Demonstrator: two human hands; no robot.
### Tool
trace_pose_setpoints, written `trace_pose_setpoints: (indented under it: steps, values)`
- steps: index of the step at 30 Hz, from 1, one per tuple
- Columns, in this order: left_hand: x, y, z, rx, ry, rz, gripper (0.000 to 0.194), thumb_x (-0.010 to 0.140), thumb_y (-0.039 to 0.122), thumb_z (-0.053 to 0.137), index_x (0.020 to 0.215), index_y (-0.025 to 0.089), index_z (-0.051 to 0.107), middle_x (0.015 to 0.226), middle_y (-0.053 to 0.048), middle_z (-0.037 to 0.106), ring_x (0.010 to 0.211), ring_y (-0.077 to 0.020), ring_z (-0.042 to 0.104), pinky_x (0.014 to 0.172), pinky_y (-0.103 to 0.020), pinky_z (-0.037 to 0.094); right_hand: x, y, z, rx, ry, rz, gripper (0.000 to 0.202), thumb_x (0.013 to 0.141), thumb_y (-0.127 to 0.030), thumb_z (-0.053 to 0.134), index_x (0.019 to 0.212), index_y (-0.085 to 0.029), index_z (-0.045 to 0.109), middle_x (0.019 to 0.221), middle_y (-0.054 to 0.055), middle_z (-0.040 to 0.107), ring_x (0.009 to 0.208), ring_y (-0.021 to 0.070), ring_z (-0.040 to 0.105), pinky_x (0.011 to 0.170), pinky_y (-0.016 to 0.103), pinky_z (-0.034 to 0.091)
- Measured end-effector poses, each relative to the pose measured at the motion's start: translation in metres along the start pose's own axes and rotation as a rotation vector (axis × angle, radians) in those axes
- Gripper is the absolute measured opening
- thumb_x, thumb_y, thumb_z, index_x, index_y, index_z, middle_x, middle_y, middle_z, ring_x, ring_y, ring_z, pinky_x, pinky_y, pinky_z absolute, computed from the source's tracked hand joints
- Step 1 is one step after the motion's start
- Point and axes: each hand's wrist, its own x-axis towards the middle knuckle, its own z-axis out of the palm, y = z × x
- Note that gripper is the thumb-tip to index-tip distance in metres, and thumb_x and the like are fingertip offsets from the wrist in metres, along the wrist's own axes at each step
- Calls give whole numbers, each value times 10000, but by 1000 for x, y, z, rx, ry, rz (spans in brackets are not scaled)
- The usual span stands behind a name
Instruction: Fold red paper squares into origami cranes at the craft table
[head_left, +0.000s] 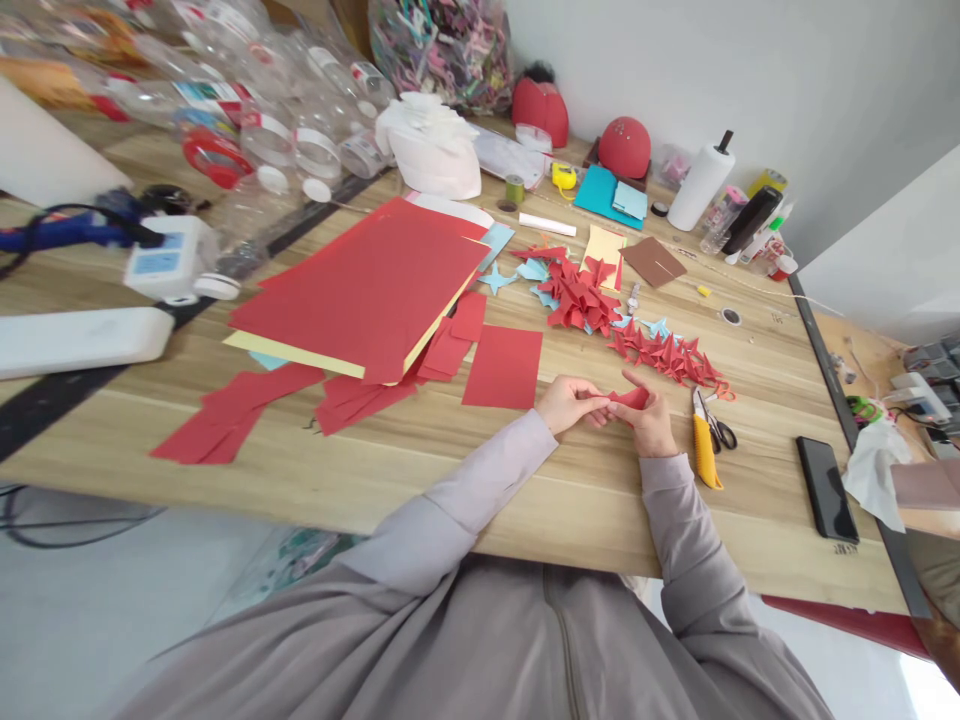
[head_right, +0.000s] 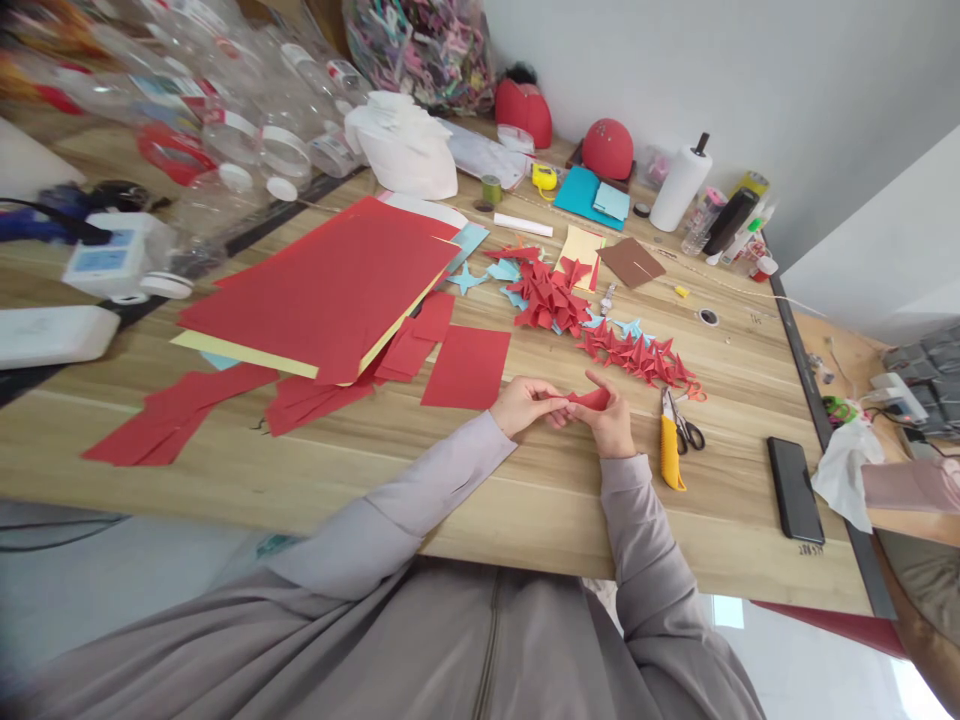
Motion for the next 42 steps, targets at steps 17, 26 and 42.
trace_pose_setpoints:
  steps: [17,26,42]
  values:
    - [-5,15,-7,-101,3,-173,236,634,231,805,720,69,657,640,-94,708,579,-196,690,581,-303,574,-5,-16,3,142,-1,82,765,471,-219,845,1176,-151,558,556,-62,654,453,113,576,510,253,489]
    - [-6,20,-10,-129,-8,-209,173,706,210,748,708,74,641,663,-105,708,605,-199,697,621,-311,580,-5,-18,3,159,21,124,707,454,-209,851,1110,-132,599,547,-58,648,457,111,573,489,237,459]
    - [-1,6,-9,-12,169,187,277,783,362,640,883,105,662,832,-103,710,717,-187,677,642,-316,564,2,-4,-2,-112,262,-116,713,534,-326,827,1179,-135,590,606,-35,679,569,158,640,659,330,546]
